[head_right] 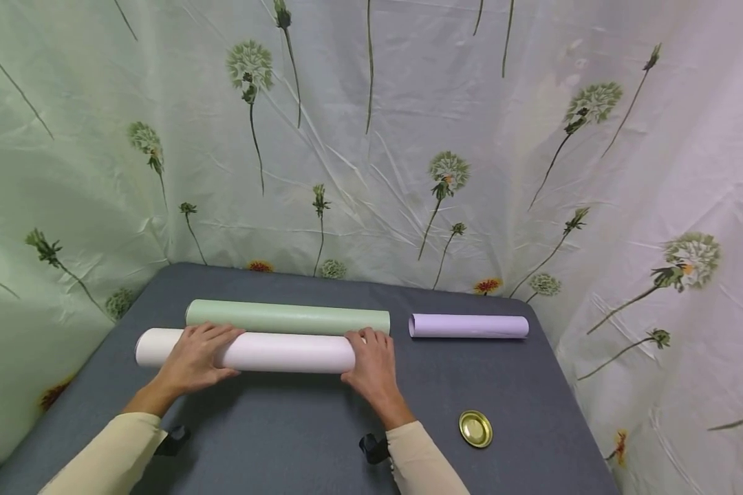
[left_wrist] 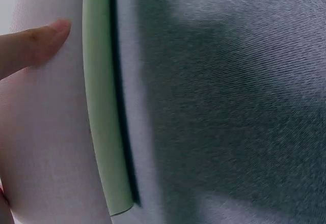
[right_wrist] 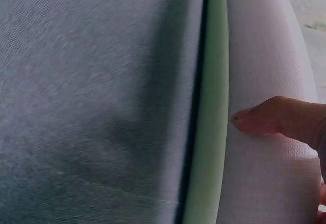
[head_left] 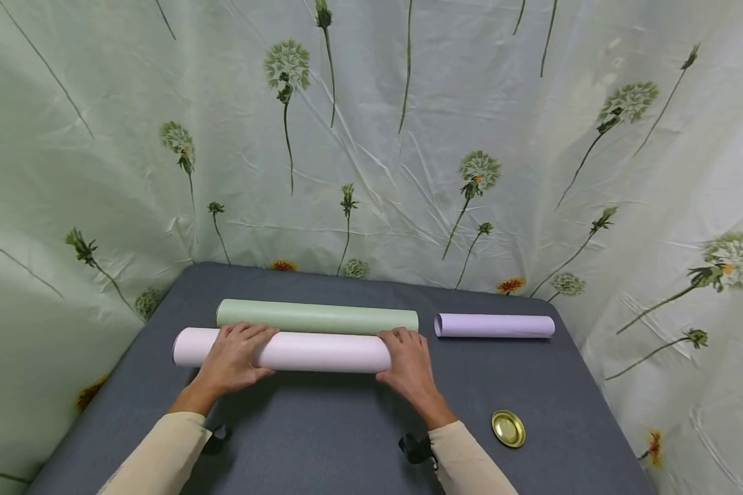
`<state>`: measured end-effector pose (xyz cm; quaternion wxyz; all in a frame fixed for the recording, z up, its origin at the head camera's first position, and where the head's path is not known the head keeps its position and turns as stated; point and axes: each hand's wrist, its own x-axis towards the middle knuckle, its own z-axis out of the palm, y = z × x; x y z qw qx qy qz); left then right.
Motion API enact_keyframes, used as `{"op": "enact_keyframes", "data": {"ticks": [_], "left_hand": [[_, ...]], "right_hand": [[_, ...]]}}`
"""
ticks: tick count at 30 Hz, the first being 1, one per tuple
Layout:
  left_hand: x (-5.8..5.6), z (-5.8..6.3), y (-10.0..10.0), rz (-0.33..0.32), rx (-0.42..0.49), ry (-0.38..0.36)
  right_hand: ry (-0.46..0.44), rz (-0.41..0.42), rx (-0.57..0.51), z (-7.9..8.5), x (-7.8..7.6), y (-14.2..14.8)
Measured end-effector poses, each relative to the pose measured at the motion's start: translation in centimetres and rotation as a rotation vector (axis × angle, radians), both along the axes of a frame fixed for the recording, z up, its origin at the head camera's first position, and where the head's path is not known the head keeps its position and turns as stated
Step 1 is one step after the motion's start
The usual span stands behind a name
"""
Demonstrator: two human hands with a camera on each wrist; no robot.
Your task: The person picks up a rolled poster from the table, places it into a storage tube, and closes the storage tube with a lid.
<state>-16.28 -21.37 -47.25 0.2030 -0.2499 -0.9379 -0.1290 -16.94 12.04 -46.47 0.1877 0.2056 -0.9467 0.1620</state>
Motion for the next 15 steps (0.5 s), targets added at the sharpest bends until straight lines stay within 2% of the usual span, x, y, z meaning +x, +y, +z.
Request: {"op": "enact_keyframes", "data": {"ticks": [7, 15], "left_hand": [[-0.7, -1.2, 0.1, 0.016, -0.009, -0.005], [-1.3, -3.2, 0.2, 0.037, 0.043, -0.025]], "right_hand": [[-0.006, 0.009, -0.016, -1.6, -0.8, 0.0], [-0.026, 0.015, -0.026, -3.5, -1.8, 0.1]]}}
